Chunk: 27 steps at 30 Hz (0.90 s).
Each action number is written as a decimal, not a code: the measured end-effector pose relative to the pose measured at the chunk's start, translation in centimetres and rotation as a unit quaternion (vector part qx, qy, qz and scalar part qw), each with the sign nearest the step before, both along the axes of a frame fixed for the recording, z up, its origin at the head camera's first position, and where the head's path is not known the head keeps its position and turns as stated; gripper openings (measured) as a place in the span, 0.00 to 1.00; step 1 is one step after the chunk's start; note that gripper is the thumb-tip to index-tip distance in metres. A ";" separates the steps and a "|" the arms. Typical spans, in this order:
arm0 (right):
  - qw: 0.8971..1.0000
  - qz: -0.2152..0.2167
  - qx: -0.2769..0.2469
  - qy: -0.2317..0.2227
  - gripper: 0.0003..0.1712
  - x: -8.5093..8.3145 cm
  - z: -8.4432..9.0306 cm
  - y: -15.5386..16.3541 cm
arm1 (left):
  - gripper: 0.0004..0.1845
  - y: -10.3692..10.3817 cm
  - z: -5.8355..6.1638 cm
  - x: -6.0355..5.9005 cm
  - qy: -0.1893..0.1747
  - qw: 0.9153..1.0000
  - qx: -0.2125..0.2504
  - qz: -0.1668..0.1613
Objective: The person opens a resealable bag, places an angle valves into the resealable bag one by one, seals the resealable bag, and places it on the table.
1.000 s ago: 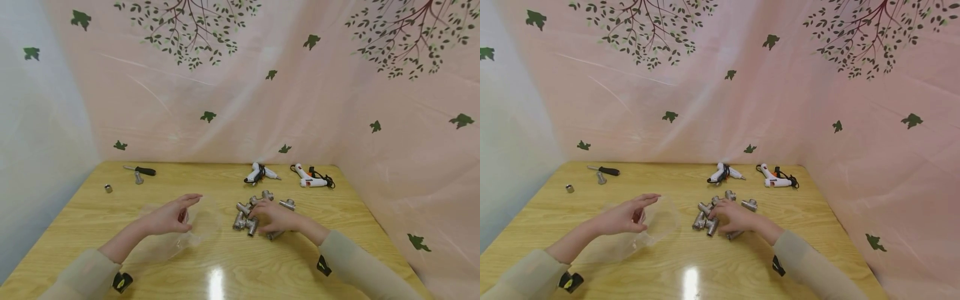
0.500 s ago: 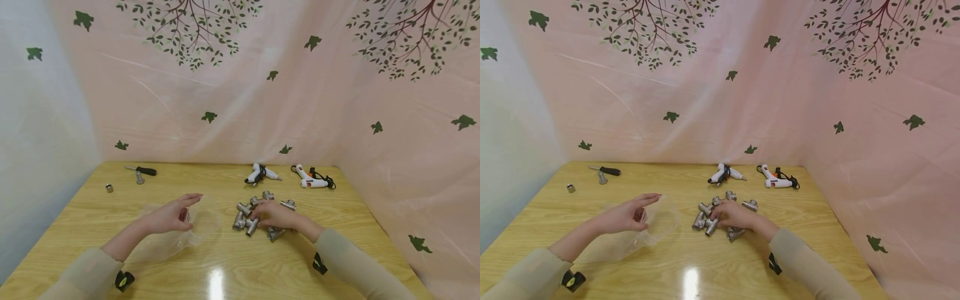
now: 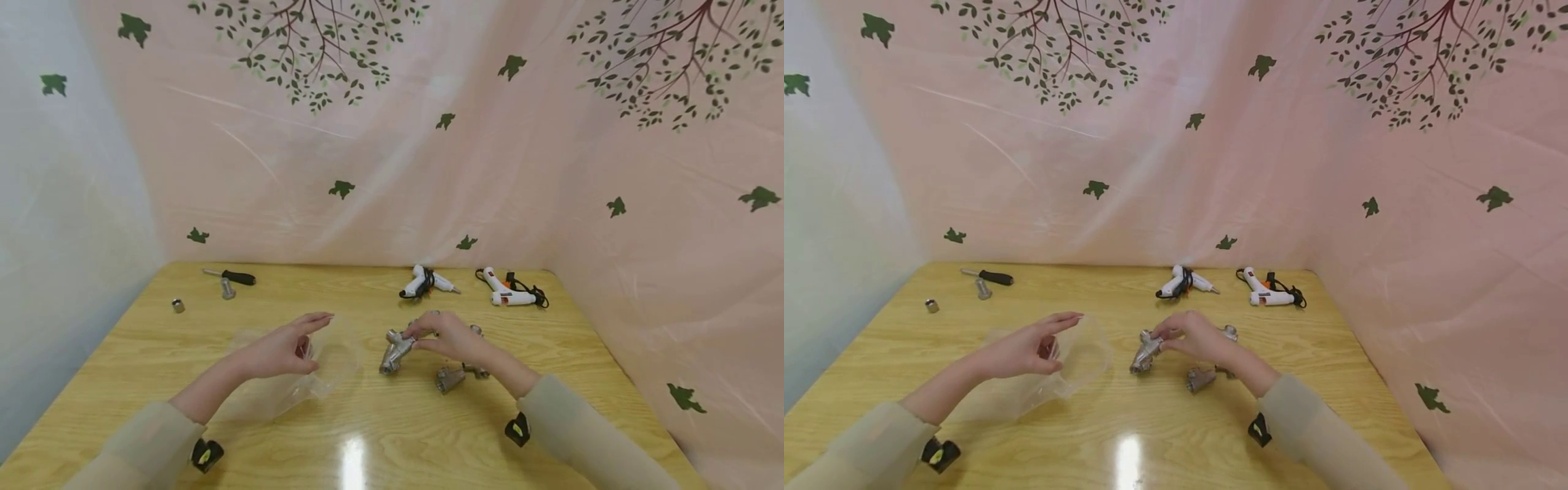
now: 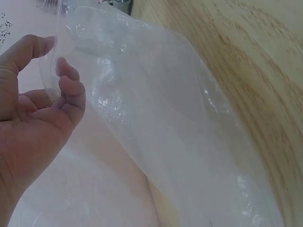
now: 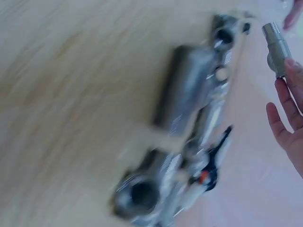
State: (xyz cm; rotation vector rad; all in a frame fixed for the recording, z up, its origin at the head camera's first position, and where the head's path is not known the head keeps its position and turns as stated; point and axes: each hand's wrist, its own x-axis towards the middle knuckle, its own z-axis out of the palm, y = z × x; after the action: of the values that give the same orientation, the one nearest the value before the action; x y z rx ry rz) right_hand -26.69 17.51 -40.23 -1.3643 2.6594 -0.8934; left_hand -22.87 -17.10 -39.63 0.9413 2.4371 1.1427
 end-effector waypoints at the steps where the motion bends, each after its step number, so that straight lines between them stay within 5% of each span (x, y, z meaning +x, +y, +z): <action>1: 1.000 -0.003 -0.007 -0.007 0.14 0.2 0.4 -0.5 | 0.44 0.1 0.0 0.0 0.001 1.000 -0.002 0.001; 6: 0.999 -0.020 -0.021 -0.022 0.13 1.0 1.3 -3.4 | 0.44 0.4 0.0 -0.2 -0.006 1.000 0.004 0.002; 11: 0.999 -0.017 -0.021 0.017 0.13 1.2 1.0 -6.6 | 0.43 0.8 0.0 -0.1 -0.025 0.999 0.020 0.003; 27: 0.995 0.028 0.057 0.072 0.11 2.3 -2.2 -12.5 | 0.43 1.2 0.1 0.3 -0.036 0.999 0.018 0.004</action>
State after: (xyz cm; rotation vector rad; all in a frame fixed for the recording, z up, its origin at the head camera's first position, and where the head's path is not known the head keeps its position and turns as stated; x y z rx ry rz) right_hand -24.38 4.98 -42.41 -1.5219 2.7118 -0.6503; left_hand -22.57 -15.91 -39.53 0.8865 2.3738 1.2050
